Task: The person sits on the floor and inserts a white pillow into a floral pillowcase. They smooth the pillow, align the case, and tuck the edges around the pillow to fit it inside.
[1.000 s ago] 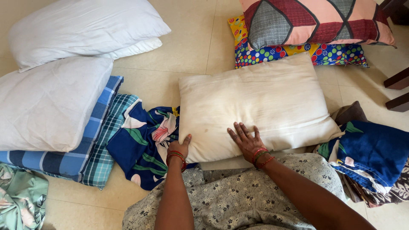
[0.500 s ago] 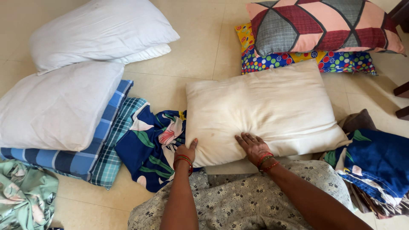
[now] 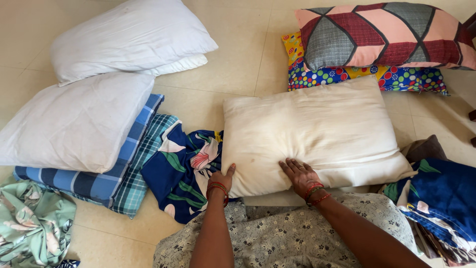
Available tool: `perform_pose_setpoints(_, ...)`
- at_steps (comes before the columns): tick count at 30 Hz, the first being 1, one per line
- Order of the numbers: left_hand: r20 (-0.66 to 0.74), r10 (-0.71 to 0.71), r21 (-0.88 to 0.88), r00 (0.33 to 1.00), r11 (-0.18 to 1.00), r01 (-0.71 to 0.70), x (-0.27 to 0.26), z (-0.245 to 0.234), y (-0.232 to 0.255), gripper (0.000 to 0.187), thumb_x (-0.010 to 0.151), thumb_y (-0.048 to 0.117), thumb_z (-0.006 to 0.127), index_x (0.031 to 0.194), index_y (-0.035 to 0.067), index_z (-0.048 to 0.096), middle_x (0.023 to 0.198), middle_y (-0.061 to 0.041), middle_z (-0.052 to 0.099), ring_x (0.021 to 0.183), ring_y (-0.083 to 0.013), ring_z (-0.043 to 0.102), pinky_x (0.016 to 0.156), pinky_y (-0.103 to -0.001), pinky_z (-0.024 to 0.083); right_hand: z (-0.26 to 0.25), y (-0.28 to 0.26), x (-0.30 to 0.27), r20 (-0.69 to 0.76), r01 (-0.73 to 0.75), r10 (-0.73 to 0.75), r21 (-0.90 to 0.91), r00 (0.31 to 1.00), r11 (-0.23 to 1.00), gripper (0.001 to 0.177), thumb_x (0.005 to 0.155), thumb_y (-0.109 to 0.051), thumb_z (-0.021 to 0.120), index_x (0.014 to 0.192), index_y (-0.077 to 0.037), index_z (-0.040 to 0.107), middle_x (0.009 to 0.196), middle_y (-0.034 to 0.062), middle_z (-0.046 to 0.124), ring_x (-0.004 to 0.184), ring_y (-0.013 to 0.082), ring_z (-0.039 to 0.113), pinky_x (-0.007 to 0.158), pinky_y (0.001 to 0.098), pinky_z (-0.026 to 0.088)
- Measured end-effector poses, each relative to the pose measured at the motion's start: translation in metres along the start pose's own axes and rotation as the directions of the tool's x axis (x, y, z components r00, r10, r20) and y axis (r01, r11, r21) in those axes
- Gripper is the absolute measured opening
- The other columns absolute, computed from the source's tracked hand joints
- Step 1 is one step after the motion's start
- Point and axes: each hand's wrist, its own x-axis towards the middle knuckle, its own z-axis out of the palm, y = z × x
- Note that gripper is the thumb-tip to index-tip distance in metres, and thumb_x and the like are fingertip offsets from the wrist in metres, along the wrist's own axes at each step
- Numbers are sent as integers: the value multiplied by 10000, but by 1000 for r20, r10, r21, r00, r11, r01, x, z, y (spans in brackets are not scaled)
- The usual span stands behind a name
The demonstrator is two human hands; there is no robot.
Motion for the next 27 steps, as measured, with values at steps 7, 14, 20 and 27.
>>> perform_pose_setpoints(7, -26, 34, 20, 999, 999, -33, 0, 0, -1, 932, 845, 830, 529, 1245, 4, 688, 1210, -231, 704, 1111, -356, 699, 978, -448, 549, -5, -2, -3, 23, 3, -2, -22, 1000, 1000, 825, 973, -52, 443, 1636, -291, 15, 1721, 14, 52, 1576, 177, 107, 1283, 431, 109)
perform_pose_setpoints(14, 6, 3, 6, 1000, 1000, -3, -7, -4, 2, 920, 866, 799, 514, 1302, 0, 652, 1293, -231, 677, 1182, -359, 678, 1027, -461, 530, -9, -4, -6, 1, -6, 6, -19, 1000, 1000, 847, 958, -47, 471, 1636, -299, 30, 1719, 14, 74, 1573, 174, 129, 1282, 425, 122)
perform_pose_setpoints(20, 7, 4, 7, 1000, 1000, -4, -10, -5, 2, 917, 865, 800, 509, 1288, 2, 666, 1290, -232, 682, 1190, -365, 673, 1031, -472, 528, -7, -3, -6, -33, -4, 3, -25, 999, 1000, 854, 946, -45, 481, 1635, -299, 44, 1714, 15, 98, 1570, 172, 151, 1281, 424, 136)
perform_pose_setpoints(27, -4, 17, 11, 1000, 1000, -17, -6, -3, 1, 915, 863, 801, 520, 1272, -3, 673, 1285, -243, 678, 1187, -376, 670, 1028, -474, 527, 0, 0, -3, -35, 1, -1, -14, 999, 1000, 847, 949, -51, 472, 1633, -304, 41, 1712, 15, 96, 1567, 178, 144, 1278, 429, 135)
